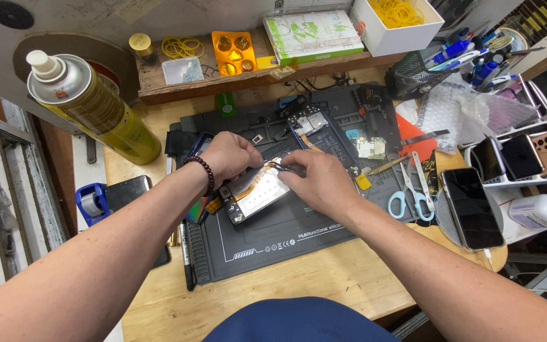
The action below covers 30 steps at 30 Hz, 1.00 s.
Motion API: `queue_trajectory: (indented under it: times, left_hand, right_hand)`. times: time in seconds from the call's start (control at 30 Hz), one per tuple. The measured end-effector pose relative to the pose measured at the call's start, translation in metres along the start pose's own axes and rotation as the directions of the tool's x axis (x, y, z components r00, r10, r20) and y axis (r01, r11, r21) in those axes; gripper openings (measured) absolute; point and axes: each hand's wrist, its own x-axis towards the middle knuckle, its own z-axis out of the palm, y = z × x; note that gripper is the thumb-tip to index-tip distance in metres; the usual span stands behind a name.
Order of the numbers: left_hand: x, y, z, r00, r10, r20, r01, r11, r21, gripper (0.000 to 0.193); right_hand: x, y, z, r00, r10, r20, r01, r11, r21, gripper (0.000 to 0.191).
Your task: The person disassembles a smartphone at a repair workbench, prying open the back cover and lifting out the battery, then uses tweezers to remove and reposition small internal components and flex cables on the phone body.
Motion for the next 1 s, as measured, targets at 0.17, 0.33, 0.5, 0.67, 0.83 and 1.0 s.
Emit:
queue_trajectory:
  times: [0.17, 0.33, 0.5, 0.67, 0.83, 1.0]
  left_hand:
    - [0.003, -0.002, 0.001, 1.0, 0.009, 0.001, -0.009, 1.0, -0.013, 0.006]
    - [0.004, -0.004, 0.001, 1.0, 0.012, -0.001, -0.012, 1.0, -0.021, 0.006]
    - [0.004, -0.004, 0.001, 1.0, 0.02, -0.002, -0.02, 1.0, -0.023, 0.006]
    - [0.003, -0.004, 0.001, 1.0, -0.001, -0.008, 0.001, 1.0, -0.022, 0.005]
    - [0.004, -0.004, 0.001, 1.0, 0.009, -0.001, -0.009, 1.0, -0.026, 0.004]
    - [0.004, -0.006, 0.001, 1.0, 0.003, -0.011, -0.003, 1.0, -0.012, 0.006]
  right_hand:
    - [-0.006, 0.002, 0.005, 0.999, -0.006, -0.04, 0.009, 0.997, 0.073, 0.027]
    - [-0.009, 0.003, 0.009, 0.996, -0.05, -0.072, 0.057, 0.994, 0.098, 0.025]
    - [-0.01, 0.004, 0.01, 0.995, -0.058, -0.081, 0.066, 0.993, 0.095, 0.025]
    - [-0.01, 0.003, 0.01, 0.999, -0.021, -0.049, 0.025, 0.997, 0.07, 0.025]
    - [-0.01, 0.002, 0.01, 0.995, -0.049, -0.083, 0.055, 0.996, 0.072, 0.025]
    - [-0.011, 0.003, 0.012, 0.997, -0.046, -0.067, 0.051, 0.996, 0.071, 0.024]
